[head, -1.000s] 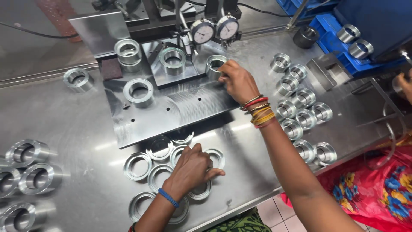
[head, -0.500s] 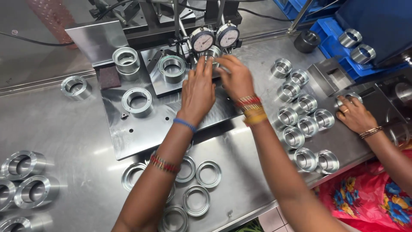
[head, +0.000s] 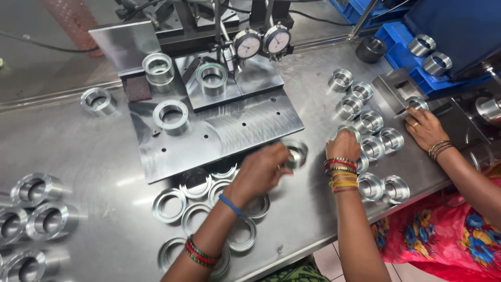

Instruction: Wiping metal rings with a cloth and checking their dimensions using a dial indicator gauge.

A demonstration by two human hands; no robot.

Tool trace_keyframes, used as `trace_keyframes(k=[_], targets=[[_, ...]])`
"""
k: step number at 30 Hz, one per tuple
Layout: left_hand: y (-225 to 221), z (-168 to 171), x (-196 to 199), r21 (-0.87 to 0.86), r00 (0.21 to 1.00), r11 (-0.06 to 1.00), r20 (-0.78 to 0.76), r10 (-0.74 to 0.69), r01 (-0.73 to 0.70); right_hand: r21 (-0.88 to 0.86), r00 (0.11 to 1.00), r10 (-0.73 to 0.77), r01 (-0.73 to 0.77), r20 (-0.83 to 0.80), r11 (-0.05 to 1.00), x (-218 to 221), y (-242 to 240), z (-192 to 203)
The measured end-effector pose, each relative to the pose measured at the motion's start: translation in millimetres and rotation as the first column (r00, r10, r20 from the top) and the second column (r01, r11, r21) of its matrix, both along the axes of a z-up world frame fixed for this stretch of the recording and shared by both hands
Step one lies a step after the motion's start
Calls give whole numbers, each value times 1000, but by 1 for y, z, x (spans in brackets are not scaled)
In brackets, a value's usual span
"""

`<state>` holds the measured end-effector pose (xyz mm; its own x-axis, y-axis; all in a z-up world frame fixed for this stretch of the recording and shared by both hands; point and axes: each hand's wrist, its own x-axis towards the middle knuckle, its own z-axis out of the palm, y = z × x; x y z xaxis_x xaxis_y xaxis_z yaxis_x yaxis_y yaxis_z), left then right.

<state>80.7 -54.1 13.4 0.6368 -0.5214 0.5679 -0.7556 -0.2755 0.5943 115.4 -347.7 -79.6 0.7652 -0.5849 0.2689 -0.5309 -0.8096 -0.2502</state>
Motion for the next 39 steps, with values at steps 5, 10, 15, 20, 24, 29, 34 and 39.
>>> trace_keyframes(k=[5,10,15,20,24,29,34,39], targets=[[5,-43,-18,254,996,967,-84,32,-9,156,995,79,-70,-52,985,6,-15,3],[17,-51,-19,382,972,896,33,233,-227,793,935,187,-353,300,496,3,-33,9],[38,-29,-34,546,912,760,18,411,-353,616,705,393,-709,591,344,12,45,93],[47,-6,-35,436,898,821,-61,437,-370,1,451,763,-861,462,508,57,102,114],[56,5,-28,235,915,892,-30,403,-385,-114,467,806,-837,364,536,66,138,130],[52,34,-5,217,902,890,-75,425,-401,-136,514,781,-798,355,587,106,146,116],[28,40,44,157,870,860,0,492,-486,-171,586,748,-740,312,651,135,150,112],[-20,30,123,53,827,847,257,501,-529,-100,522,705,-766,481,635,100,145,117]])
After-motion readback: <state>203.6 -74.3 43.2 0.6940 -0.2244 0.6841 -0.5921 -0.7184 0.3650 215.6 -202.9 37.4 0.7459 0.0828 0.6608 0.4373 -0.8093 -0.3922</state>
